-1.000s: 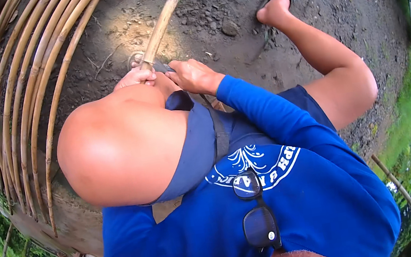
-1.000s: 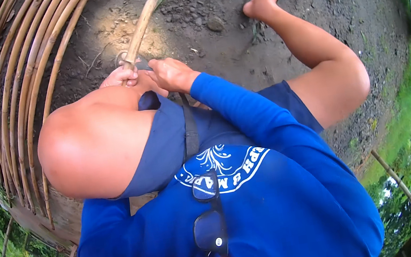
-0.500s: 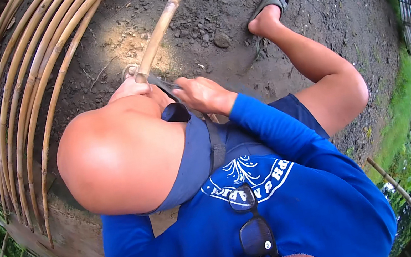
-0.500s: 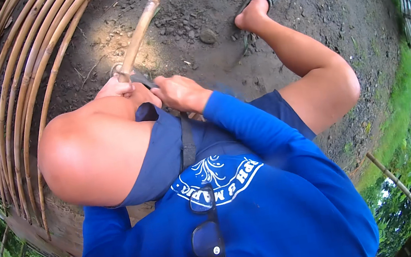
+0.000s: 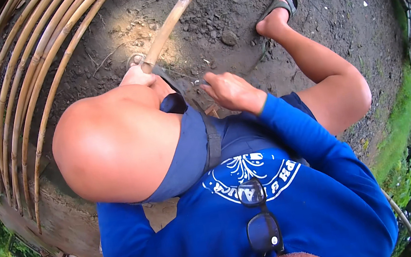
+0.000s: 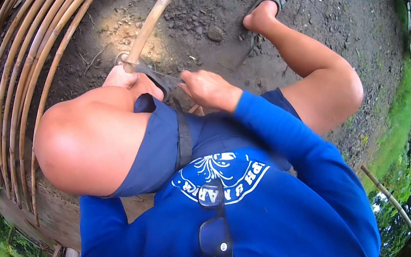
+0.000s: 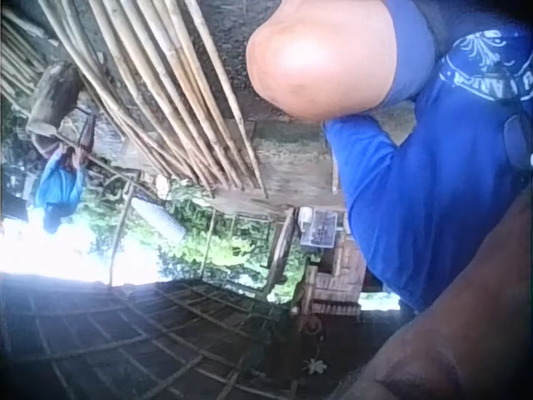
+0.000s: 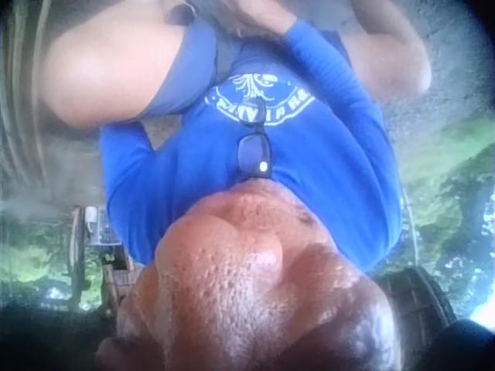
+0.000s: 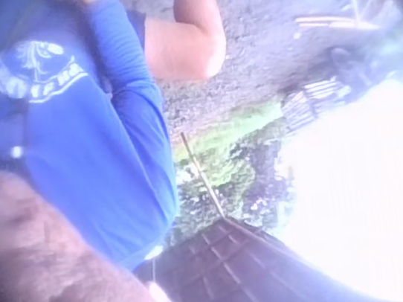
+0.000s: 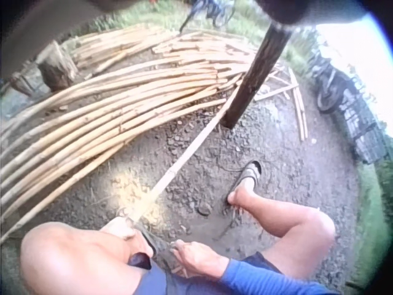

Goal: The person cuts bamboo poles using a wire saw, placing each cut pole onto a stack and picking up another pole to score and cut.

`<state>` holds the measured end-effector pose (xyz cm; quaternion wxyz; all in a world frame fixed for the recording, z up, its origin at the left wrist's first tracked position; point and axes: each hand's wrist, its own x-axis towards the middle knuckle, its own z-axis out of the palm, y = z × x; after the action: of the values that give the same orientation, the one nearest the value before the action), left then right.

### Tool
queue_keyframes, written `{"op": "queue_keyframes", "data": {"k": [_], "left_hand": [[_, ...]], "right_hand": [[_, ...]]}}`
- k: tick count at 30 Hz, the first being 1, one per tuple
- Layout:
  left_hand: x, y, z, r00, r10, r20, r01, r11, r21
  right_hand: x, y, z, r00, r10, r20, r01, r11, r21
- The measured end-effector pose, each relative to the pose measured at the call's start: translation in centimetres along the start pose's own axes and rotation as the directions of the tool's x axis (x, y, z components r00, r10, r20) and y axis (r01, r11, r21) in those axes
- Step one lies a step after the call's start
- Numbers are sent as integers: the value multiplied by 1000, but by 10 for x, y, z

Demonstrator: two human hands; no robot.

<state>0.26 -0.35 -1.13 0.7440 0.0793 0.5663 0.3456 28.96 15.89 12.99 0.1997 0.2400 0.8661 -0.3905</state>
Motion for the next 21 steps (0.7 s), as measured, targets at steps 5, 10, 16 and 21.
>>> {"op": "queue_keyframes", "data": {"k": [5,10,16,21], "left_hand": [[8,7,5,1000,12,-9,-12,998,53],[0,0,-2,998,5,-69,3,994,111],[14,8,9,997,-3,-76,22,967,253],[-2,-6,5,982,18,-188,56,924,378]], "right_hand": [[86,-15,28,978,-165,-131,173,984,52],[5,7,7,1000,1,-23,1,997,77],[90,13,32,985,-152,-82,154,988,16],[-3,0,2,999,5,-34,-3,998,56]]}}
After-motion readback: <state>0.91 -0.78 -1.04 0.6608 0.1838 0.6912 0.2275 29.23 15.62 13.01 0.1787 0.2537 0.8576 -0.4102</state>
